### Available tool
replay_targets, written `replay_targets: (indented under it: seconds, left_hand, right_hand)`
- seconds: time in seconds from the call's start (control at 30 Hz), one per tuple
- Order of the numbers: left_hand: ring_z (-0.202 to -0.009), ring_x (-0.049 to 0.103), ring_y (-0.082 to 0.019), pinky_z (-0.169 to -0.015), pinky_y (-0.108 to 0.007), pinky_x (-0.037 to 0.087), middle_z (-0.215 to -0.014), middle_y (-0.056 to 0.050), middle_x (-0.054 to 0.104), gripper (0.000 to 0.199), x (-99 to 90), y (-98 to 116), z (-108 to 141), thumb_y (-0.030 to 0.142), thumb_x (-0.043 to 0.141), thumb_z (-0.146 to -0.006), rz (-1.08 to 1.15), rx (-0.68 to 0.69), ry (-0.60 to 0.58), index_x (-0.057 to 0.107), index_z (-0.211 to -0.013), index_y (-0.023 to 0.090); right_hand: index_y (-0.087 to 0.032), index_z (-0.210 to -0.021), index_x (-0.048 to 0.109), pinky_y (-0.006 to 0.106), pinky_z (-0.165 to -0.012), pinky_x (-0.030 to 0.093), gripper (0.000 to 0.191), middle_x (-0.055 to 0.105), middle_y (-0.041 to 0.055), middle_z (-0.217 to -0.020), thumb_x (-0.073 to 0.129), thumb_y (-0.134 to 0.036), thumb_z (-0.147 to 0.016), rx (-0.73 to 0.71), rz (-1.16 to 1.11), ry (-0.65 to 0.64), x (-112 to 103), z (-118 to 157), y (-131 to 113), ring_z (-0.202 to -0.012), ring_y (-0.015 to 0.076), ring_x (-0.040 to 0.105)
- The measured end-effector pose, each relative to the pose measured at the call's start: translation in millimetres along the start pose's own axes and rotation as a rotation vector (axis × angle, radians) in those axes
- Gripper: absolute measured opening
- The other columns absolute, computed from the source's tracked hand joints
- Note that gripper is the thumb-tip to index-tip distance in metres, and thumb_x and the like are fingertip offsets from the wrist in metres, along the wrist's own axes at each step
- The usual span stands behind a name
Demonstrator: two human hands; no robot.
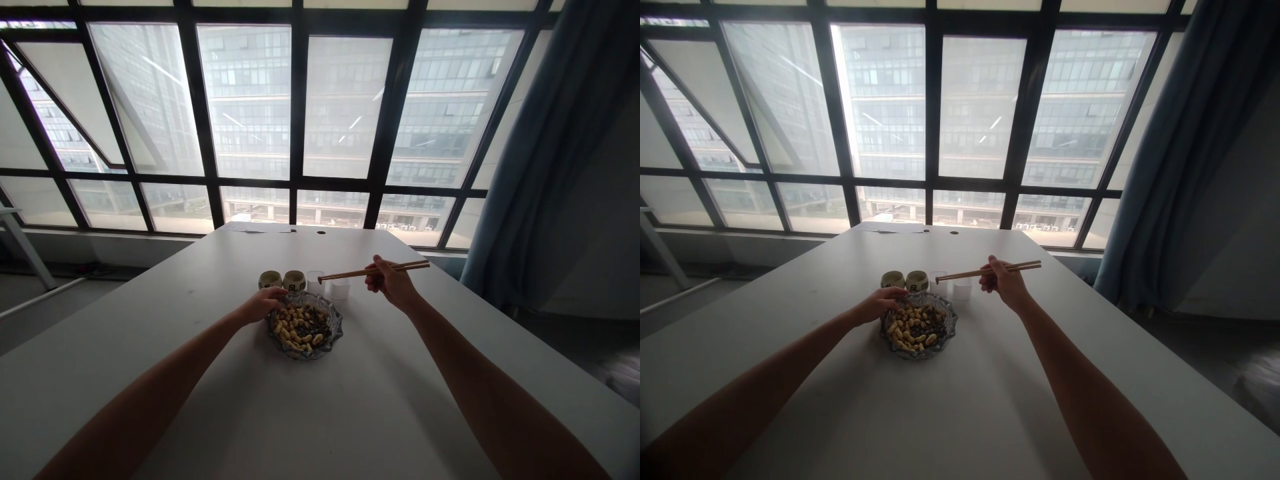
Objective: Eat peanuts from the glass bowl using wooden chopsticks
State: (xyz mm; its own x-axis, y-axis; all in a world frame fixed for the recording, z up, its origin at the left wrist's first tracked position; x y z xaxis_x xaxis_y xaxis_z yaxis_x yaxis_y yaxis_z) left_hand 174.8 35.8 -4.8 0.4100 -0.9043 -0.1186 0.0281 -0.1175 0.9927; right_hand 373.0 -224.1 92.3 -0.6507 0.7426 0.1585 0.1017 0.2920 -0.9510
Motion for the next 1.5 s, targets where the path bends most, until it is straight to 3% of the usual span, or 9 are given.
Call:
replay_targets:
  seconds: [0.2, 0.47, 0.67, 0.73, 0.83, 1.0, 1.23, 1.37, 1.5]
  left_hand:
    - [-0.107, 0.065, -0.030, -0.095, -0.044, 0.052, -0.104, -0.008, 0.074, 0.052, 0.8, 0.8, 2.8, 0.017, 0.064, -0.054, -0.045, 0.015, 0.052, 0.073, -0.105, 0.016]
    - [-0.102, 0.067, -0.030, -0.092, -0.043, 0.054, -0.105, -0.009, 0.075, 0.053, 1.9, 8.6, 13.7, 0.032, 0.067, -0.060, -0.074, 0.046, 0.064, 0.072, -0.110, 0.014]
    - [-0.088, 0.068, -0.025, -0.084, -0.041, 0.055, -0.102, -0.010, 0.073, 0.043, 9.9, 58.1, 16.4, 0.047, 0.064, -0.077, -0.575, 0.320, 0.232, 0.070, -0.107, 0.016]
    - [-0.096, 0.067, -0.026, -0.091, -0.042, 0.053, -0.109, -0.010, 0.072, 0.040, 24.0, 77.0, 13.1, 0.046, 0.062, -0.082, -0.755, 0.426, 0.248, 0.070, -0.109, 0.018]
    - [-0.118, 0.060, -0.030, -0.101, -0.044, 0.048, -0.121, -0.011, 0.070, 0.044, 49.5, 90.9, -5.1, 0.045, 0.063, -0.084, -1.004, 0.473, 0.167, 0.066, -0.120, 0.020]
    - [-0.138, 0.046, -0.035, -0.112, -0.050, 0.039, -0.146, -0.017, 0.055, 0.075, 71.0, 85.6, -49.1, 0.052, 0.065, -0.082, -1.196, 0.358, 0.011, 0.045, -0.146, 0.017]
    - [-0.134, 0.051, -0.035, -0.113, -0.048, 0.036, -0.144, -0.017, 0.057, 0.083, 68.3, 59.1, -84.9, 0.053, 0.065, -0.080, -1.250, 0.208, -0.020, 0.038, -0.150, 0.017]
    - [-0.128, 0.057, -0.034, -0.111, -0.047, 0.039, -0.140, -0.014, 0.061, 0.080, 66.0, 58.1, -87.9, 0.047, 0.070, -0.077, -1.207, 0.266, 0.027, 0.044, -0.147, 0.019]
    - [-0.129, 0.055, -0.033, -0.111, -0.046, 0.041, -0.139, -0.012, 0.060, 0.075, 72.7, 74.2, -76.1, 0.036, 0.075, -0.074, -1.192, 0.464, 0.060, 0.050, -0.142, 0.020]
  right_hand:
    - [-0.013, -0.070, 0.065, 0.021, -0.034, 0.042, 0.042, 0.063, 0.0041, -0.049, 0.074, -0.052, -0.084, 0.024, -0.047, 0.041, -1.2, -1.4, -0.2, -0.036, 0.0124, 0.056]
    - [-0.014, -0.070, 0.062, 0.017, -0.033, 0.041, 0.035, 0.061, 0.0035, -0.048, 0.051, -0.025, -0.102, 0.234, -0.200, 0.199, -6.0, 3.3, 9.1, -0.037, 0.0100, 0.054]
    - [-0.013, -0.070, 0.062, 0.018, -0.034, 0.041, 0.036, 0.062, 0.0044, -0.049, 0.050, -0.025, -0.102, 0.186, -0.119, 0.227, -9.1, 4.3, 4.8, -0.037, 0.0107, 0.055]
    - [-0.012, -0.070, 0.062, 0.019, -0.034, 0.042, 0.036, 0.063, 0.0051, -0.050, 0.051, -0.025, -0.102, 0.156, -0.069, 0.225, -8.9, 4.9, 3.4, -0.037, 0.0114, 0.057]
    - [-0.012, -0.070, 0.063, 0.020, -0.036, 0.044, 0.035, 0.065, 0.0057, -0.051, 0.054, -0.028, -0.100, 0.125, -0.027, 0.213, -8.6, 4.9, 4.3, -0.038, 0.0124, 0.059]
    - [-0.013, -0.071, 0.063, 0.021, -0.036, 0.044, 0.034, 0.066, 0.0056, -0.051, 0.061, -0.035, -0.097, 0.084, -0.002, 0.208, -13.0, 1.8, 9.0, -0.038, 0.0129, 0.059]
    - [-0.013, -0.070, 0.063, 0.020, -0.035, 0.043, 0.035, 0.065, 0.0049, -0.051, 0.059, -0.033, -0.097, 0.076, -0.006, 0.231, -21.4, 0.1, 14.4, -0.038, 0.0125, 0.058]
    - [-0.014, -0.070, 0.063, 0.021, -0.036, 0.044, 0.035, 0.065, 0.0050, -0.051, 0.060, -0.037, -0.096, 0.077, -0.011, 0.225, -23.4, -0.5, 15.4, -0.038, 0.0125, 0.058]
    - [-0.014, -0.072, 0.063, 0.022, -0.038, 0.045, 0.037, 0.066, 0.0053, -0.053, 0.065, -0.045, -0.092, 0.041, 0.000, 0.211, -24.4, -1.3, 14.9, -0.040, 0.0135, 0.060]
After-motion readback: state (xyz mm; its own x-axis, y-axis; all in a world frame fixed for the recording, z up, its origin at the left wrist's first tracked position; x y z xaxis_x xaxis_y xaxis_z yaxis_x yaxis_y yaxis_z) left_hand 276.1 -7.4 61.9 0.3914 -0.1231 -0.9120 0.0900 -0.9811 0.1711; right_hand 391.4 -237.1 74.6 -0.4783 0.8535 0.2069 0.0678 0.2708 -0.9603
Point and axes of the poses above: each hand's wrist, its own z-axis away from the middle knuckle, its own x-axis out of the palm, y = z × x, the point moved 8 cm from there along -z, towards the middle knuckle
